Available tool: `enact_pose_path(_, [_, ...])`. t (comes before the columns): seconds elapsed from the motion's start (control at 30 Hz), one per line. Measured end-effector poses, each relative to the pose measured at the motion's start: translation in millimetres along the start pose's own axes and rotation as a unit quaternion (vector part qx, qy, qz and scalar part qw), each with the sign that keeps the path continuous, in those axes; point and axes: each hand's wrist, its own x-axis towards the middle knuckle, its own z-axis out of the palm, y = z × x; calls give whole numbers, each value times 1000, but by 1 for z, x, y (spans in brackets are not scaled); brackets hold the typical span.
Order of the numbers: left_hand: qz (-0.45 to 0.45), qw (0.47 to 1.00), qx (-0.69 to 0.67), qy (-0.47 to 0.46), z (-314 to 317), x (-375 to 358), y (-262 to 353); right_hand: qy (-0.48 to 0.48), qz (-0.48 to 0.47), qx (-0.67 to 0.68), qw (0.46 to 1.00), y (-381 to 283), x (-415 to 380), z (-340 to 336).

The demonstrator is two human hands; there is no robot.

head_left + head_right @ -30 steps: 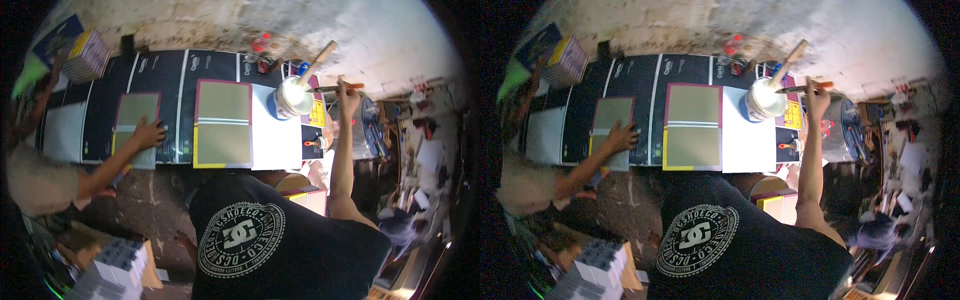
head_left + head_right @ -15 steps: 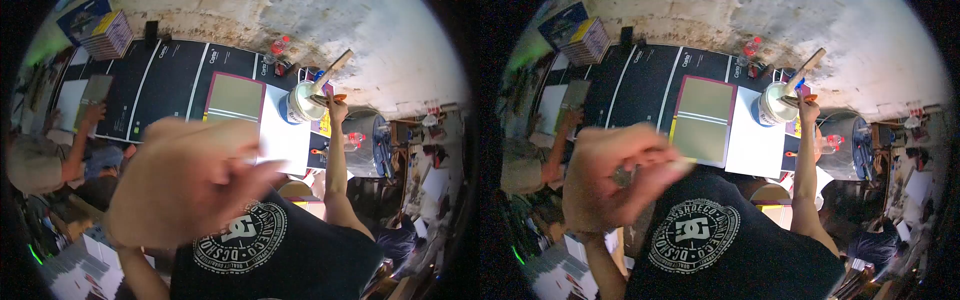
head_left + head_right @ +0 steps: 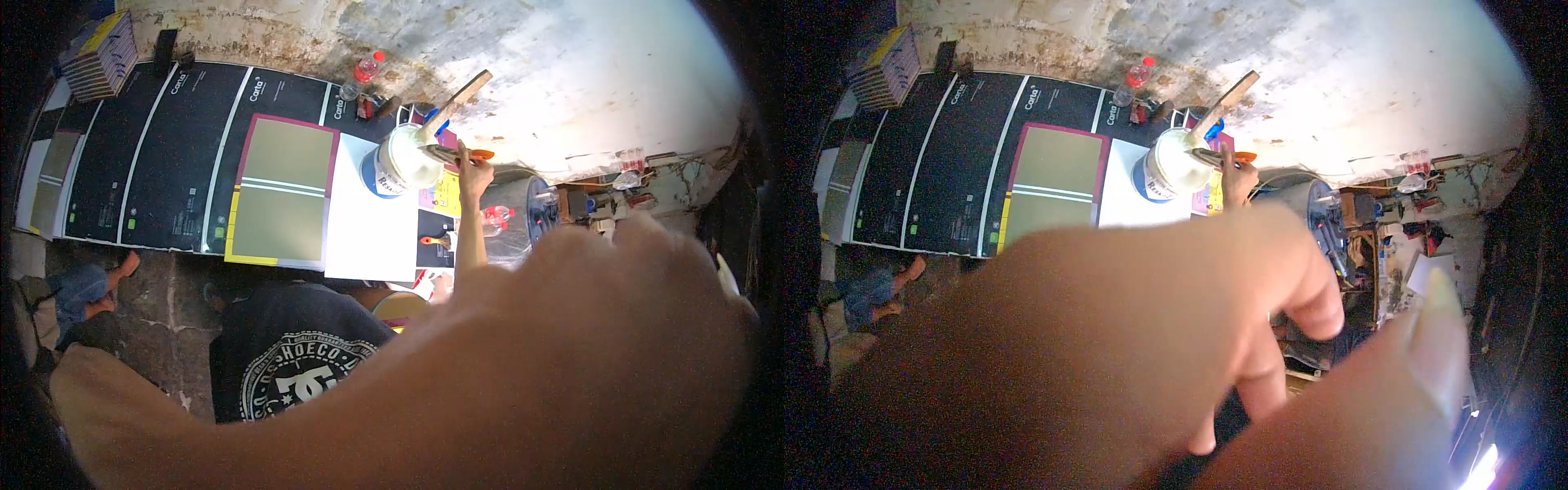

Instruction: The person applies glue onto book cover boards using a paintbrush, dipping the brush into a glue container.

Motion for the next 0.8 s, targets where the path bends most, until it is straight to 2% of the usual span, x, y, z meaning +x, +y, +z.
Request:
enact_pose_path(0.13, [23, 1000, -1, -5, 7, 1, 8, -2, -21, 60, 998, -11, -7, -1])
enact_pose_path(0.2, [21, 1000, -4, -9, 7, -2, 11, -6, -13, 21, 1000, -15, -9, -3])
enact_pose_path(0.4, [-18, 1000, -22, -5, 5, -17, 10, -13, -20, 90, 996, -22, -17, -8])
enact_pose_path(0.43, [-28, 999, -33, -1, 4, -22, 9, 0, -48, 83, 995, -23, -19, -10])
enact_pose_path(0.53, [-91, 990, -104, 0, -3, -51, -8, 15, -41, 34, 998, -19, -21, -19])
enact_pose_path(0.57, [-126, 983, -134, 0, -6, -63, -20, 32, -21, -33, 999, -2, -11, -14])
enact_pose_path(0.6, [-169, 969, -182, 7, -7, -82, -39, -4, -26, 19, 999, -4, -12, -18])
enact_pose_path(0.63, [-215, 946, -242, 11, -5, -102, -61, 39, -42, -13, 998, -2, -11, -14])
enact_pose_path(0.7, [-274, 895, -351, 31, 7, -146, -122, 34, -55, 4, 998, 20, -1, -3])
enact_pose_path(0.73, [-276, 870, -402, 71, 18, -180, -166, 7, -21, 36, 999, 9, -6, -6])
enact_pose_path(0.77, [-406, 787, -402, 233, 27, -200, -191, 26, -35, 50, 998, -10, -15, -10])
enact_pose_path(0.8, [-472, 757, -189, 410, 58, -222, -240, 40, -36, 42, 998, -11, -16, -5])
